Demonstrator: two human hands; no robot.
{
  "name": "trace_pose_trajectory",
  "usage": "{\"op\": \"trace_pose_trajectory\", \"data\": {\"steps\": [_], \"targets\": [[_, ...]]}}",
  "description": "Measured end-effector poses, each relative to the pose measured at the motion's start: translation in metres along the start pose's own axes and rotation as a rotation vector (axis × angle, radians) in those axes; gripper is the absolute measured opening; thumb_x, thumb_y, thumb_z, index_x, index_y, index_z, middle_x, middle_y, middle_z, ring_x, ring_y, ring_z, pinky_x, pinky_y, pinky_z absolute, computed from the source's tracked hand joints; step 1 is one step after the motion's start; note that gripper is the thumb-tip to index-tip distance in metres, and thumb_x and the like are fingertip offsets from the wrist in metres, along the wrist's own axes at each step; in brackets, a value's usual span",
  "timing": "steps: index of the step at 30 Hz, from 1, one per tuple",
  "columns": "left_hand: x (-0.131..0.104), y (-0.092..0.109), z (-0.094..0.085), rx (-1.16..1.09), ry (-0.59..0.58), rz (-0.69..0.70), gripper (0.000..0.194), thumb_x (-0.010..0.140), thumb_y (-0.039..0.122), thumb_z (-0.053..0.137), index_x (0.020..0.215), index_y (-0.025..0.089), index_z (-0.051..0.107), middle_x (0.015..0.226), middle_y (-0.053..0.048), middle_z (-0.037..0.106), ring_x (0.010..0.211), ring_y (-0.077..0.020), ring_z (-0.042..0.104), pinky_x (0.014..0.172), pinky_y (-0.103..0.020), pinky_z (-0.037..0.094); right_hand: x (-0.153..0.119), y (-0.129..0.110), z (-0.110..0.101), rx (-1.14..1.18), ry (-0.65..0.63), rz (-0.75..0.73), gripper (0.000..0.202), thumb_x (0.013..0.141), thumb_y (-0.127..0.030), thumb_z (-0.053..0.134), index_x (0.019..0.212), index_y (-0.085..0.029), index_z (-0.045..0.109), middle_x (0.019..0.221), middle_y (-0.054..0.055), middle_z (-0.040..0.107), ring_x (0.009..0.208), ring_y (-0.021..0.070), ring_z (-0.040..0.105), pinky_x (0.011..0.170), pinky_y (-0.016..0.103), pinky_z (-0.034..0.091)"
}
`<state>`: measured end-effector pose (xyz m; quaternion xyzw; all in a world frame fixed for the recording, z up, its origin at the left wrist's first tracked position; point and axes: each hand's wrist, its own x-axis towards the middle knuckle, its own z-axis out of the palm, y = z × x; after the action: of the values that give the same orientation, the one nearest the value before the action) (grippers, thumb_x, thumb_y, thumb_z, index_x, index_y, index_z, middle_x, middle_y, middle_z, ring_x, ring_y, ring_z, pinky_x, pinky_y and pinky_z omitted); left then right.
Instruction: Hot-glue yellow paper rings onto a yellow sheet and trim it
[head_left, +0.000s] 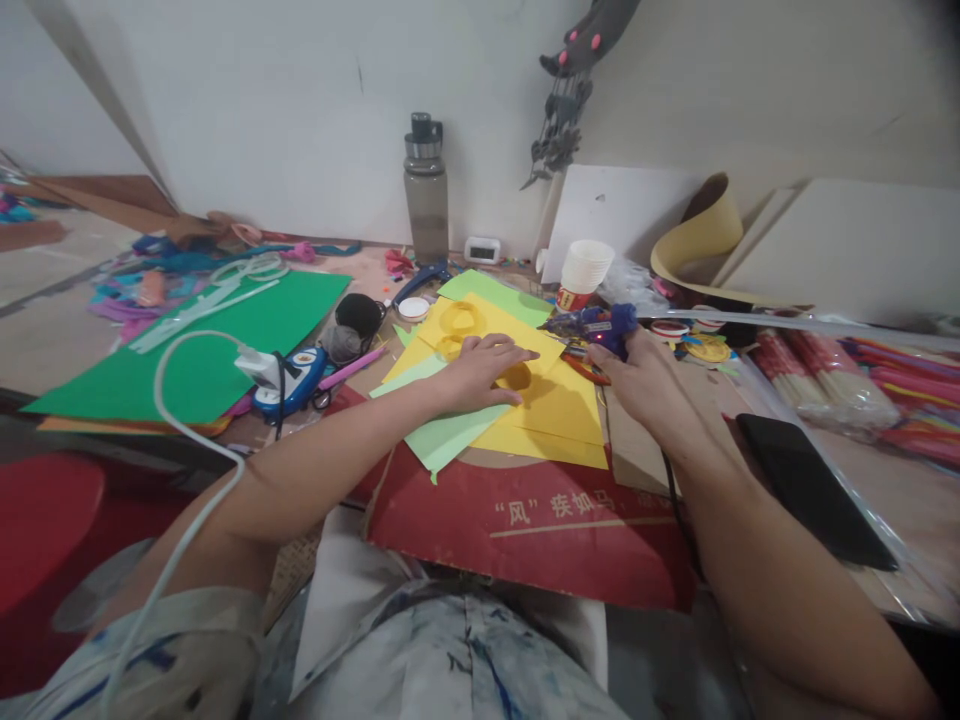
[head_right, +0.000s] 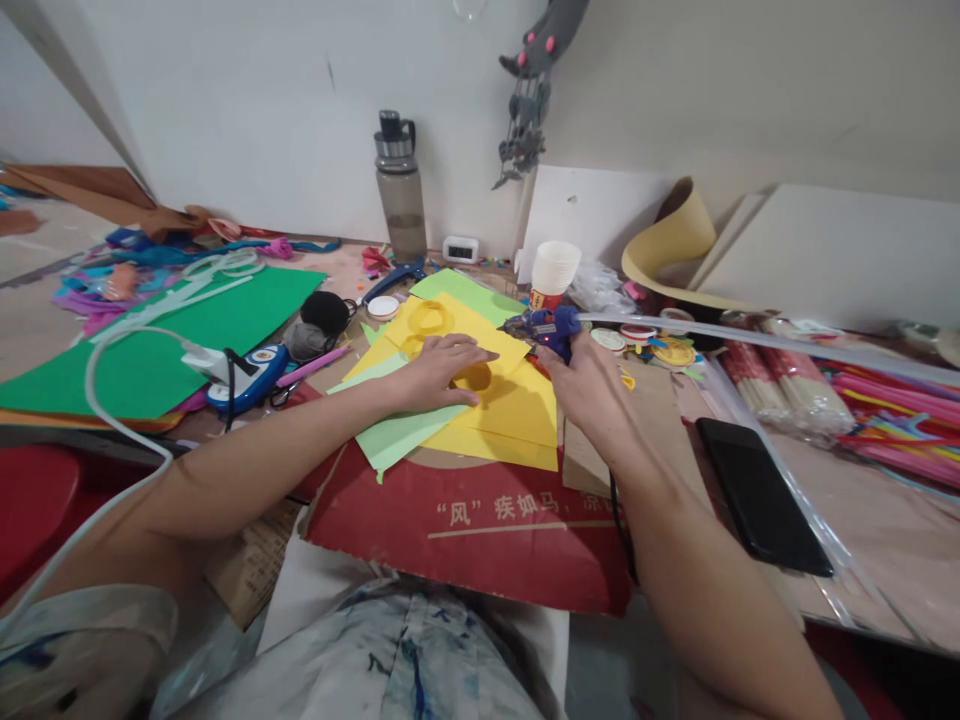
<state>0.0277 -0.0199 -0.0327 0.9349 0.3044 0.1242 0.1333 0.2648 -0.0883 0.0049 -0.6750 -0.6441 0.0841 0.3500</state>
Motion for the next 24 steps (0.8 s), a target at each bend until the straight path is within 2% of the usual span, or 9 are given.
{"op": "trace_pose_trajectory", "data": {"steps": [11,24], "targets": [[0.0009,-0.0021,-0.0010,-0.022,-0.025,-0.019,0.065,0.085,0.048,0.070,0.144,0.029,0.049,0.139,-0.010,0.060,0.137,-0.0322,0.040,0.105,-0.046,0.028,-0.0002,-0.0012,0.0019,0.020,0.006,-0.001,0.038,0.086,-0.039,0.056,0.117,-0.019,0.067,0.109,0.012,0.073,0.099,0.0305,0.066,0.087,0.044,0.050],[-0.0010,-0.0042,0.0023,-0.052,0.007,-0.022,0.068,0.084,0.053,0.071,0.143,0.027,0.050,0.135,-0.012,0.061,0.134,-0.0319,0.043,0.105,-0.045,0.029,-0.0015,-0.0059,0.0007,0.039,-0.019,-0.002,0.035,0.086,-0.040,0.056,0.112,-0.020,0.068,0.106,0.012,0.075,0.095,0.0309,0.067,0.085,0.043,0.051]]}}
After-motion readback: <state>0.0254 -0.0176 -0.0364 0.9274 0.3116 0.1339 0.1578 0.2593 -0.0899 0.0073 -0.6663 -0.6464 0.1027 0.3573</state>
